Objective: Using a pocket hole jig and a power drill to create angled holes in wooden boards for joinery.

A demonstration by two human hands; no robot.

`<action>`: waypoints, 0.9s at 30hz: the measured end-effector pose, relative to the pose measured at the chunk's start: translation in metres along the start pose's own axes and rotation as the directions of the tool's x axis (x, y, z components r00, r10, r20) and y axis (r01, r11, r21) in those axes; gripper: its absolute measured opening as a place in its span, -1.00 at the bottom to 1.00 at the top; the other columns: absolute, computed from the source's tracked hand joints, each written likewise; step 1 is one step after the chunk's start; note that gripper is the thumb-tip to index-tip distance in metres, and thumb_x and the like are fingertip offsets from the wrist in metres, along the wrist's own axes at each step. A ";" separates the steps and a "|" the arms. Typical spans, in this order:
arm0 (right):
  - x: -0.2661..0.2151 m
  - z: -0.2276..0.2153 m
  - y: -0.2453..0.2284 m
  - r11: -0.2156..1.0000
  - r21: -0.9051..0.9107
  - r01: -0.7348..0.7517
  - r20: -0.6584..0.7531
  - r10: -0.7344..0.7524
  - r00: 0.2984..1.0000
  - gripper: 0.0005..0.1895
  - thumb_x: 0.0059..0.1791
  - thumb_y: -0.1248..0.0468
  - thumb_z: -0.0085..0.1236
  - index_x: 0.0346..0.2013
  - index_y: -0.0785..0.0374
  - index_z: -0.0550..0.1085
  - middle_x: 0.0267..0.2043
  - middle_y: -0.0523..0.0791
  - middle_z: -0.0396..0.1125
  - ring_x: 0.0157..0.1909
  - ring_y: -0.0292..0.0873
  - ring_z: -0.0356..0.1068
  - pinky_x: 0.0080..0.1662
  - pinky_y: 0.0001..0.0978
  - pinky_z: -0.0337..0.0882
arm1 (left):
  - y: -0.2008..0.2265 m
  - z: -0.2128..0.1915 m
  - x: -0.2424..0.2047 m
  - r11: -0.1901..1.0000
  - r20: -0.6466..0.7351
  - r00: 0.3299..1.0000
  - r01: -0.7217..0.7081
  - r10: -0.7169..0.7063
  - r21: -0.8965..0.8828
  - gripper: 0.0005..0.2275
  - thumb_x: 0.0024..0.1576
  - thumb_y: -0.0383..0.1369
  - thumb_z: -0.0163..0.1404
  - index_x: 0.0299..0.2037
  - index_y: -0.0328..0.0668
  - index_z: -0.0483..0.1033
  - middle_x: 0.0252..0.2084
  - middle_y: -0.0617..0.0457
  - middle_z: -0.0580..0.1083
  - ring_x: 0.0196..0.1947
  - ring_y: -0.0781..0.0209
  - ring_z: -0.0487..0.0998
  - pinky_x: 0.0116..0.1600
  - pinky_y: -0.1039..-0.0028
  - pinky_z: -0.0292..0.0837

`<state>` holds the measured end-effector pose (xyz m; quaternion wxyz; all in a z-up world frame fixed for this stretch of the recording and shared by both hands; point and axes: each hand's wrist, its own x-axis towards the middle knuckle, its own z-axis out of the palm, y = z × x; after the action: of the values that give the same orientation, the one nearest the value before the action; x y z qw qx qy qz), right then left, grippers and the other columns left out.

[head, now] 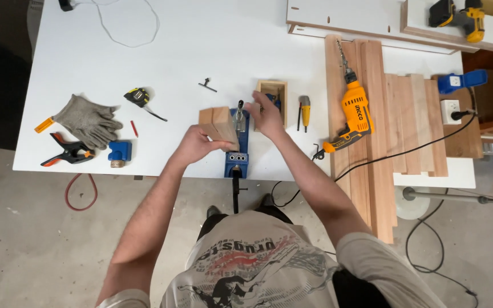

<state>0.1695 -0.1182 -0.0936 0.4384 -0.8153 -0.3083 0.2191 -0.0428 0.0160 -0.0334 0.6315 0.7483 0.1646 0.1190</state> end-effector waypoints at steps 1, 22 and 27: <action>-0.021 -0.011 0.000 1.000 0.002 -0.003 0.002 0.003 1.000 -0.23 0.12 -0.33 -0.04 0.43 0.10 0.25 0.35 0.05 0.27 0.41 0.12 0.20 0.38 -0.01 0.24 | 0.004 -0.013 -0.003 1.000 0.001 1.000 0.004 -0.004 0.001 -0.67 -0.12 -0.47 0.43 -0.13 -0.27 0.69 -0.11 -0.19 0.63 -0.04 0.02 0.62 0.11 0.18 0.49; -0.276 0.080 -0.016 0.619 0.773 -0.139 0.300 -0.163 0.940 -0.39 0.02 0.43 0.18 0.34 0.43 0.23 0.29 0.31 0.26 0.28 0.25 0.31 0.28 0.03 0.32 | -0.096 -0.021 -0.192 0.132 -0.240 0.641 -0.212 -0.729 -0.968 -0.78 0.13 -0.33 0.24 -0.08 -0.21 0.57 -0.12 -0.04 0.64 -0.18 0.12 0.71 -0.08 0.32 0.74; -0.301 0.087 -0.073 0.961 0.273 0.041 -0.025 -0.036 0.999 -0.66 0.01 0.07 0.34 -0.31 0.33 0.55 -0.50 0.00 0.45 -0.25 -0.01 0.56 -0.40 -0.13 0.37 | -0.126 0.075 -0.239 -0.053 -0.044 0.681 -0.121 -0.731 -0.991 -0.67 0.10 -0.11 0.23 -0.09 -0.16 0.56 -0.10 -0.03 0.64 -0.11 0.07 0.69 0.04 0.28 0.69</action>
<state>-0.1229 -0.2462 -0.0509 0.5538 -0.7430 -0.2866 0.2431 -0.2455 -0.1283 -0.1638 0.8754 -0.0497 0.4032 0.2618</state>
